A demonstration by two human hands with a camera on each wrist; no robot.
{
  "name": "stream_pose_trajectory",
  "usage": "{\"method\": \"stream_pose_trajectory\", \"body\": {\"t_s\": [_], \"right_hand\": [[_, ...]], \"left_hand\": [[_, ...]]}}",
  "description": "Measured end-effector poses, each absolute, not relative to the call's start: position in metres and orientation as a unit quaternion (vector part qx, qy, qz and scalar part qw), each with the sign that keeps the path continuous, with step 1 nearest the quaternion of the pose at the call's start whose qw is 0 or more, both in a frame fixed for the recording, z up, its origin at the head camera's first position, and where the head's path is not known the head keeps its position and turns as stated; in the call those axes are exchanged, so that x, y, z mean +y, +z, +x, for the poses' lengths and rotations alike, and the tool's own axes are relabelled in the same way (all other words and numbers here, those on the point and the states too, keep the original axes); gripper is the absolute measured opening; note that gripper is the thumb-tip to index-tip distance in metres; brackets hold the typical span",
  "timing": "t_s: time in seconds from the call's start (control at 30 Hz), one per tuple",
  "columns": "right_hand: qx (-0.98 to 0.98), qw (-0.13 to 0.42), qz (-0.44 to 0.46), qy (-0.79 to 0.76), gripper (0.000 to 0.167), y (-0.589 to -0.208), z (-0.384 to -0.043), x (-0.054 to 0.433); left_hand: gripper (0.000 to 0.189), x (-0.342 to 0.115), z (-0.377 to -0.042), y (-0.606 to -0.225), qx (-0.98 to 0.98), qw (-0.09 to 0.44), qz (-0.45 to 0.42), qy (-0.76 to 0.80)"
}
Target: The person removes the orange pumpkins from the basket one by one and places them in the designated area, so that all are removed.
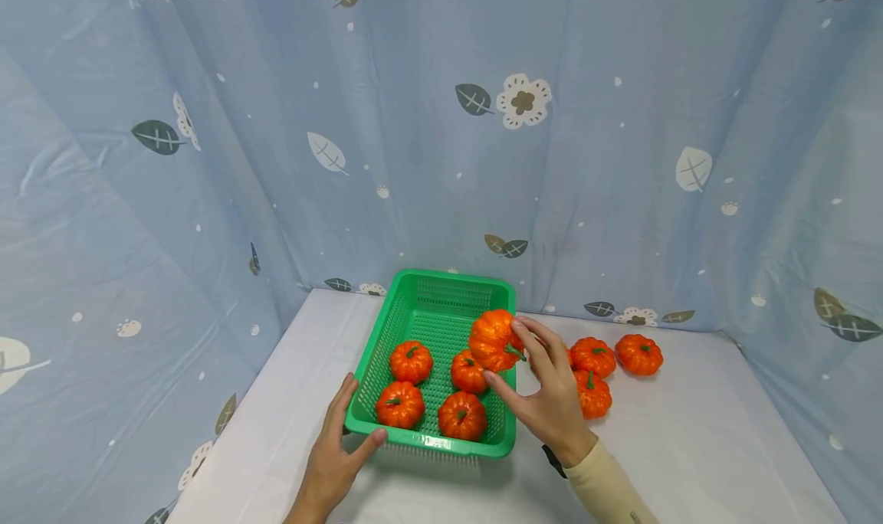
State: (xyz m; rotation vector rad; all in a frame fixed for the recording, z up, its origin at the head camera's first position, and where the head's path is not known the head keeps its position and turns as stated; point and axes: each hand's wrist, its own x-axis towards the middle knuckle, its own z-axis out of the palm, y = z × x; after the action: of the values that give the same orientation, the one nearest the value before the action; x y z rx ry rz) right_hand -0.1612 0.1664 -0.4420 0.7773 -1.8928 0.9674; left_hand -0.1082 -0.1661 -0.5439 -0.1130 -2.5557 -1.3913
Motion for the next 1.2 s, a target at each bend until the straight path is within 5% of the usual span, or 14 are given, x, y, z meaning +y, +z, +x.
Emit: {"method": "stream_pose_trajectory", "body": {"t_s": [0.8,1.2], "right_hand": [[-0.781,0.363,0.309,0.404,0.078,-0.421,-0.215,0.126],[-0.825,0.282,0.303,0.385,0.076,-0.426,-0.250,0.109]], "left_hand": [[0.088,-0.167,-0.108,-0.545,-0.870,0.112,-0.039,-0.478],[0.087,-0.165,-0.108,-0.544,-0.866,0.112,-0.042,-0.485]]}}
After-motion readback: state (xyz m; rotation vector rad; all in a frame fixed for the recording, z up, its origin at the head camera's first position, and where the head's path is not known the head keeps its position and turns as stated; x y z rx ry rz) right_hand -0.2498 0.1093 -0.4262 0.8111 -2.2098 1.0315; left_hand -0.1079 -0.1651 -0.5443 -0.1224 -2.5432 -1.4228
